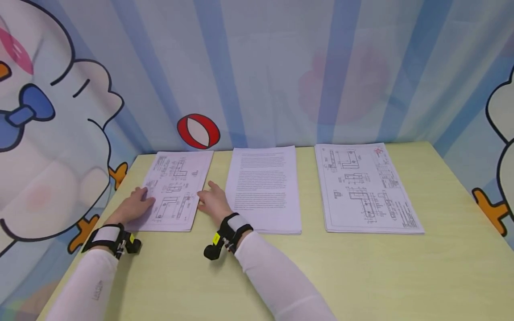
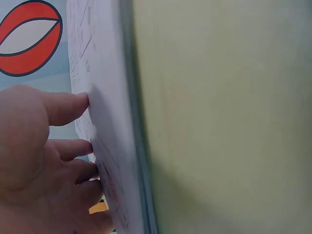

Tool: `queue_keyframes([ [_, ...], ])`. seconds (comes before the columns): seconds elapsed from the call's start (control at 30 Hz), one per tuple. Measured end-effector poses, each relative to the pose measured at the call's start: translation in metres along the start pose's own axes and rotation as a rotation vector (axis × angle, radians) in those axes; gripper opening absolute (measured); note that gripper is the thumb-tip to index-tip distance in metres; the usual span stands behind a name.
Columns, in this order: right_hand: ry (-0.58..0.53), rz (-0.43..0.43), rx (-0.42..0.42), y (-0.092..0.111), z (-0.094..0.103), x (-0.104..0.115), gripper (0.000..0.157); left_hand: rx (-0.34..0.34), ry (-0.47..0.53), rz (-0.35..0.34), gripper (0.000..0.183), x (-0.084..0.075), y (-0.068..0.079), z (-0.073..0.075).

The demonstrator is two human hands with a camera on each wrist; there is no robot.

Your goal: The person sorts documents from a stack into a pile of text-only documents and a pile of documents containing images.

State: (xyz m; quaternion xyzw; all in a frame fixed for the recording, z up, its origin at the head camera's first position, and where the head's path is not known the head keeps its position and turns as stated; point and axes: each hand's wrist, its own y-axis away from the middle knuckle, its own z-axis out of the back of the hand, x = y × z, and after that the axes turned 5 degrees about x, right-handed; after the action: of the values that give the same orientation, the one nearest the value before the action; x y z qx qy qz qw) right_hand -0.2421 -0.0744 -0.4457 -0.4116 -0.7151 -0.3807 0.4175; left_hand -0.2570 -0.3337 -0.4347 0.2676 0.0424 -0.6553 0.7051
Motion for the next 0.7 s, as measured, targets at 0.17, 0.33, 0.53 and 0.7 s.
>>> queue_keyframes([
  [0.17,-0.178,-0.059,-0.016,-0.001,0.001,0.002,0.069,0.005,-0.062,-0.038,0.065,-0.002,0.001,0.000],
  [0.33,-0.151,-0.080,-0.036,-0.003,0.000,0.002,0.069,0.022,-0.097,-0.051,0.067,-0.004,0.003,-0.001],
  [0.53,-0.185,-0.082,-0.063,-0.006,0.000,0.001,0.068,0.004,-0.110,-0.061,0.067,-0.010,0.007,-0.003],
  [0.7,-0.217,-0.081,-0.070,-0.007,-0.001,0.002,0.068,-0.006,-0.074,-0.072,0.066,-0.012,0.009,-0.006],
])
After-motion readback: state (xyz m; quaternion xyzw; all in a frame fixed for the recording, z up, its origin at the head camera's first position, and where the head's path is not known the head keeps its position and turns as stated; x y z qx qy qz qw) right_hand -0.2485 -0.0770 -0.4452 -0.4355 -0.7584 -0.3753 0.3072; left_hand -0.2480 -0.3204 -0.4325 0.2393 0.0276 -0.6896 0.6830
